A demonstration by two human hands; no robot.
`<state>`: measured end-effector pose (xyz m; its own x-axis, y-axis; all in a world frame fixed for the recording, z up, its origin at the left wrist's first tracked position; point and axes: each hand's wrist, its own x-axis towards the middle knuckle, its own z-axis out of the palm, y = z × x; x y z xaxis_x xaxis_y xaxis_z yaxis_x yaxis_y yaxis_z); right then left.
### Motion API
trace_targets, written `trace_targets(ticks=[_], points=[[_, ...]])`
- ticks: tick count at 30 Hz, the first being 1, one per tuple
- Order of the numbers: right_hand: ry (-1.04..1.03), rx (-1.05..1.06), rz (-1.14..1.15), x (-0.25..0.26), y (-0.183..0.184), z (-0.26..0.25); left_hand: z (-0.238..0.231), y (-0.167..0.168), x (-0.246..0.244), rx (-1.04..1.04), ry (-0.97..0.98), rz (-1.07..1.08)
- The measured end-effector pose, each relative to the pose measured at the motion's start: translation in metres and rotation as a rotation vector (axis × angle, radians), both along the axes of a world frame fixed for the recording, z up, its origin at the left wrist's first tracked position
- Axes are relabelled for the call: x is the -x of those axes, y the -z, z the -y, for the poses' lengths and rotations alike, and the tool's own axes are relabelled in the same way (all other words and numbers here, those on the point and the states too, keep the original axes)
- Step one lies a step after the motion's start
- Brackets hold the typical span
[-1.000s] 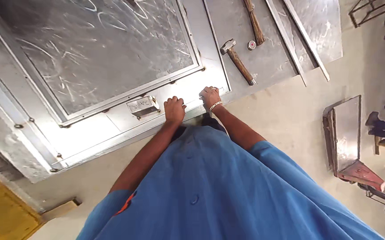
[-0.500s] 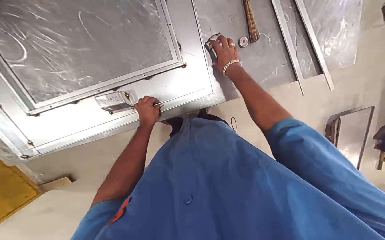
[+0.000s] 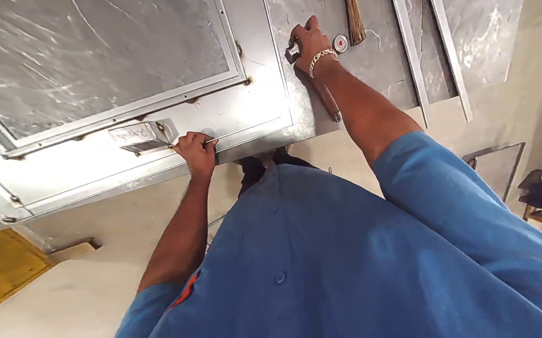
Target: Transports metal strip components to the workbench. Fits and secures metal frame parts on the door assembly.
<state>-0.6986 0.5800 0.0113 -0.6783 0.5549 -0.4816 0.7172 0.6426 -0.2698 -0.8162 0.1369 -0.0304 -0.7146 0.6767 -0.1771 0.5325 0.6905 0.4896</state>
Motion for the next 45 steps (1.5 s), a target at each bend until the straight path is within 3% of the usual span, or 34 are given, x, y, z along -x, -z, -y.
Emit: trace_targets(ticks=[5, 10, 14, 20, 25, 29, 35, 45], points=[[0.121, -0.063, -0.142, -0.033, -0.050, -0.003, 0.002, 0.004, 0.000, -0.032, 0.004, -0.029], [0.279, -0.231, -0.429, -0.105, -0.116, 0.000, 0.003, 0.010, -0.002, -0.044, 0.011, -0.057], [0.376, -0.249, -0.610, -0.163, -0.127, 0.019, 0.003, 0.010, -0.002, -0.049, 0.000, -0.066], [0.463, -0.233, -0.291, -0.210, -0.132, 0.076, 0.002, 0.008, -0.002, -0.036, -0.003, -0.047], [0.423, -0.016, -0.159, -0.231, -0.130, 0.094, 0.000, 0.008, -0.002, -0.016, 0.003, -0.039], [0.433, 0.200, -0.276, -0.241, -0.125, 0.107, 0.002, 0.010, 0.001, -0.024, 0.011, -0.045], [0.371, 0.252, -0.402, -0.223, -0.157, 0.139, 0.000, 0.002, 0.000, 0.007, 0.005, -0.025], [-0.042, 0.087, -0.251, -0.166, -0.150, 0.162, -0.001, 0.005, 0.000, 0.012, -0.012, -0.013]])
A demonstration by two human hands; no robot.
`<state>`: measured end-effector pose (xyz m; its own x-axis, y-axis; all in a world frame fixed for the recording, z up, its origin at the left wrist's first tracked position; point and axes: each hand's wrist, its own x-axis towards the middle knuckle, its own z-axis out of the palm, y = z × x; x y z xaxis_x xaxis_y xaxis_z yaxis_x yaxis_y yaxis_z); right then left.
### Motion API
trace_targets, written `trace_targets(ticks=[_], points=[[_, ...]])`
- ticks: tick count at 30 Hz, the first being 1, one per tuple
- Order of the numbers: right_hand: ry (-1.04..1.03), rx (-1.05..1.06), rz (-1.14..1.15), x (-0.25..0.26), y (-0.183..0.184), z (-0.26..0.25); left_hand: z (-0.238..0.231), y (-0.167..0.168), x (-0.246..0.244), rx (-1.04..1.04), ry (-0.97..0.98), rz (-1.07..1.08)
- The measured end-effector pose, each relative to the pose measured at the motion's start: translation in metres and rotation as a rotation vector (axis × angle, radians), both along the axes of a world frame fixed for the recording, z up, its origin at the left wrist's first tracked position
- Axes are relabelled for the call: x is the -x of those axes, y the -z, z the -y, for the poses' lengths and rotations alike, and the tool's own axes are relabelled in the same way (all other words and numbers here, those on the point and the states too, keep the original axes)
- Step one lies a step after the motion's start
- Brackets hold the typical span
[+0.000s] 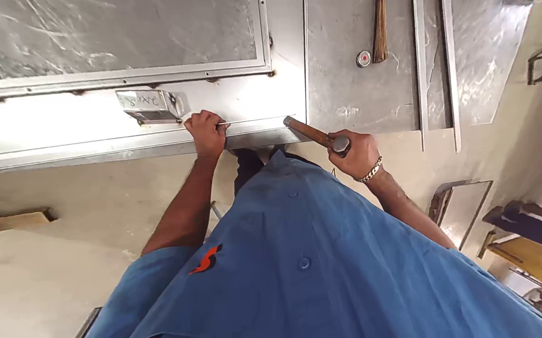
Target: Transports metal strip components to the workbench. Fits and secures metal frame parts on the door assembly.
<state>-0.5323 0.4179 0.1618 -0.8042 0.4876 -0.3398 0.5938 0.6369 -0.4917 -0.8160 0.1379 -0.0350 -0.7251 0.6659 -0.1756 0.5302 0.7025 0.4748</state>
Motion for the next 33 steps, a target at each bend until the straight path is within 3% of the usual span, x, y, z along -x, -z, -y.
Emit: trace_targets(ticks=[14, 33], points=[[-0.107, -0.046, 0.040, 0.007, -0.001, 0.017, -0.001, -0.001, 0.000, -0.005, 0.011, -0.010], [0.014, -0.106, -0.018, 0.014, 0.000, 0.031, 0.000, 0.005, 0.001, -0.010, -0.027, -0.012]])
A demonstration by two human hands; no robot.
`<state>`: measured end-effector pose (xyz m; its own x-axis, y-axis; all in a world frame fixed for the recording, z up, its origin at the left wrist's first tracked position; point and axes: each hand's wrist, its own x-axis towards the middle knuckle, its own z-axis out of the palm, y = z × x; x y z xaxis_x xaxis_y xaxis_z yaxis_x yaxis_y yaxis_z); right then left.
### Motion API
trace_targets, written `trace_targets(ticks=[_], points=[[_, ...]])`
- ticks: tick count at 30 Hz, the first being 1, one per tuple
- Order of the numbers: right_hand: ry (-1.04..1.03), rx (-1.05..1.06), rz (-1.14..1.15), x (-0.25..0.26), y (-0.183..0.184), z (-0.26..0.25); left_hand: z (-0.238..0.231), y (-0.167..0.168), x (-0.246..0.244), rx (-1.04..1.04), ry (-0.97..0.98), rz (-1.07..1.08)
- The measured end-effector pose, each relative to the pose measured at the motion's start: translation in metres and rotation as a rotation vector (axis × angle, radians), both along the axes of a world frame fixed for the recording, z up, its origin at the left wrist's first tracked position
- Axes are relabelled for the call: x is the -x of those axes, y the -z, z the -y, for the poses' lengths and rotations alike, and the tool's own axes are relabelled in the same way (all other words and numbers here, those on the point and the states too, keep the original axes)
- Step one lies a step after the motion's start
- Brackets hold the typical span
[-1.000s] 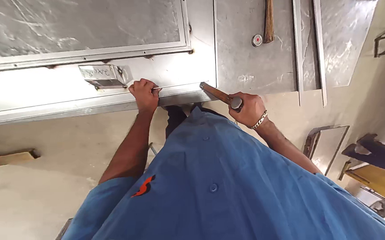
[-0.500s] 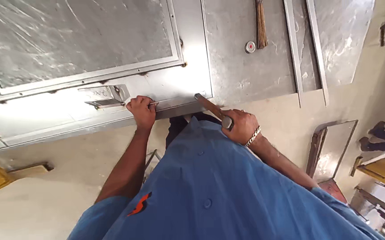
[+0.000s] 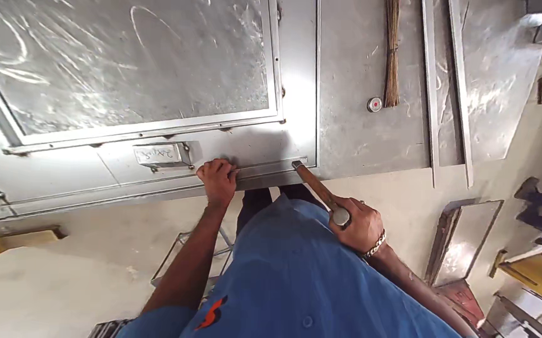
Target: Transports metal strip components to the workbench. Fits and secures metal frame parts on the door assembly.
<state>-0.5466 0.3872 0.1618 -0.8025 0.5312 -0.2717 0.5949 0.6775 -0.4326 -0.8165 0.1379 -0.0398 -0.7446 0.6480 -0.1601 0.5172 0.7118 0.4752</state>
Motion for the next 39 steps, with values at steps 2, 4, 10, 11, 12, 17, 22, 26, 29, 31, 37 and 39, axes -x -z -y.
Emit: trace_targets(ticks=[2, 4, 10, 11, 12, 17, 22, 26, 29, 31, 37, 39], points=[[0.012, -0.010, 0.017, 0.006, -0.003, 0.003, 0.000, 0.000, 0.000, 0.002, 0.005, -0.009], [0.019, -0.013, 0.055, 0.014, -0.007, 0.006, 0.001, 0.000, 0.000, 0.004, 0.008, -0.013], [-0.045, 0.110, 0.269, 0.056, -0.026, 0.014, 0.002, 0.001, 0.001, 0.001, 0.027, -0.014], [-0.042, 0.144, 0.291, 0.064, -0.027, 0.016, 0.002, 0.000, 0.001, -0.003, 0.028, -0.010], [-0.029, 0.169, 0.309, 0.072, -0.029, 0.019, 0.001, -0.001, 0.002, 0.000, 0.028, -0.005], [-0.007, 0.128, 0.383, 0.106, -0.038, 0.035, 0.000, -0.008, 0.000, 0.023, 0.024, 0.016], [0.082, 0.087, 0.384, 0.129, -0.039, 0.024, -0.001, -0.013, 0.001, 0.007, 0.021, 0.011], [0.099, 0.037, 0.378, 0.133, -0.035, 0.025, 0.002, -0.013, 0.001, 0.012, 0.037, 0.022], [0.142, 0.023, 0.348, 0.126, -0.035, 0.031, 0.001, -0.015, 0.002, 0.019, 0.040, 0.027], [0.203, 0.037, 0.324, 0.119, -0.033, 0.031, 0.005, -0.014, 0.001, 0.026, 0.046, 0.020], [0.364, 0.003, 0.247, 0.096, -0.026, 0.037, 0.005, -0.013, 0.001, 0.046, 0.057, 0.010], [0.425, 0.002, 0.247, 0.091, -0.025, 0.039, 0.005, -0.012, 0.002, 0.052, 0.059, -0.002]])
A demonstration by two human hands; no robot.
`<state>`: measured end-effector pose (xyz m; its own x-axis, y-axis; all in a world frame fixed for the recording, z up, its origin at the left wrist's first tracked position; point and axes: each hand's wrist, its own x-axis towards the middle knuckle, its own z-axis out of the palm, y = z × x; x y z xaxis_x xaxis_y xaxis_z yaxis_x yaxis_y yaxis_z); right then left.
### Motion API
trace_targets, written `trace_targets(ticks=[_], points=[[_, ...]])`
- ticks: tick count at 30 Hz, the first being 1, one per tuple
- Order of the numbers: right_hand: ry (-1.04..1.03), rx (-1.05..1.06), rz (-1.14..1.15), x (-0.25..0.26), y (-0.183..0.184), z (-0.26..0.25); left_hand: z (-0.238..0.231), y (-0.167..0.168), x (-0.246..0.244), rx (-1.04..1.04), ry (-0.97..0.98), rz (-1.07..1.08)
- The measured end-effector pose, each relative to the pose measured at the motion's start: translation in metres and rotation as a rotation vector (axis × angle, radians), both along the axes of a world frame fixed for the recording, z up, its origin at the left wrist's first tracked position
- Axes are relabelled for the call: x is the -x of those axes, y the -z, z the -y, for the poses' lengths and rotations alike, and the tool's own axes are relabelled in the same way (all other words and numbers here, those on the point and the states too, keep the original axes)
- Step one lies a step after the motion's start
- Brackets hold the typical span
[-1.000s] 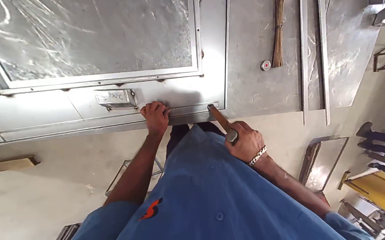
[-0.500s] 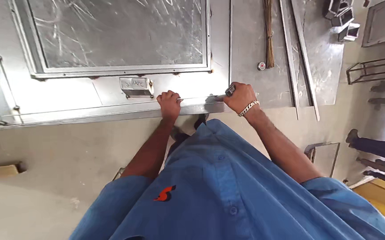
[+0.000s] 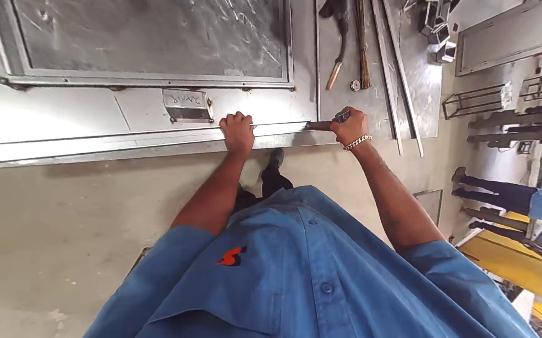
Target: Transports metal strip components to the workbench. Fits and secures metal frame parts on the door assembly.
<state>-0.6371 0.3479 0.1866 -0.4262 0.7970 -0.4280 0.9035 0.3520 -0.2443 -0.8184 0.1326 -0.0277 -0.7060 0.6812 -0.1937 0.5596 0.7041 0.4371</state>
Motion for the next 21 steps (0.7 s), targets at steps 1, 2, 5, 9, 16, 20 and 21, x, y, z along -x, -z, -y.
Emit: trace_targets(ticks=[1, 2, 5, 9, 16, 20, 21], points=[[0.021, 0.001, -0.013, -0.002, 0.001, -0.001, 0.000, 0.000, 0.000, 0.001, -0.001, -0.004], [0.029, 0.008, -0.026, -0.004, 0.001, -0.003, -0.001, -0.002, 0.001, 0.004, -0.001, -0.004], [0.021, 0.021, -0.047, -0.007, 0.001, -0.007, -0.002, -0.007, 0.000, 0.003, 0.006, 0.032], [0.024, 0.018, -0.036, 0.000, 0.001, -0.005, -0.003, -0.002, 0.000, 0.023, -0.004, 0.012], [0.047, 0.035, -0.010, 0.007, -0.001, -0.017, -0.003, 0.001, 0.000, 0.013, 0.002, 0.007], [0.027, 0.014, 0.005, 0.014, 0.000, -0.015, -0.002, -0.001, 0.000, 0.015, 0.000, 0.021], [0.029, 0.014, 0.007, 0.015, 0.000, -0.016, -0.002, 0.000, 0.000, 0.011, -0.001, 0.023]])
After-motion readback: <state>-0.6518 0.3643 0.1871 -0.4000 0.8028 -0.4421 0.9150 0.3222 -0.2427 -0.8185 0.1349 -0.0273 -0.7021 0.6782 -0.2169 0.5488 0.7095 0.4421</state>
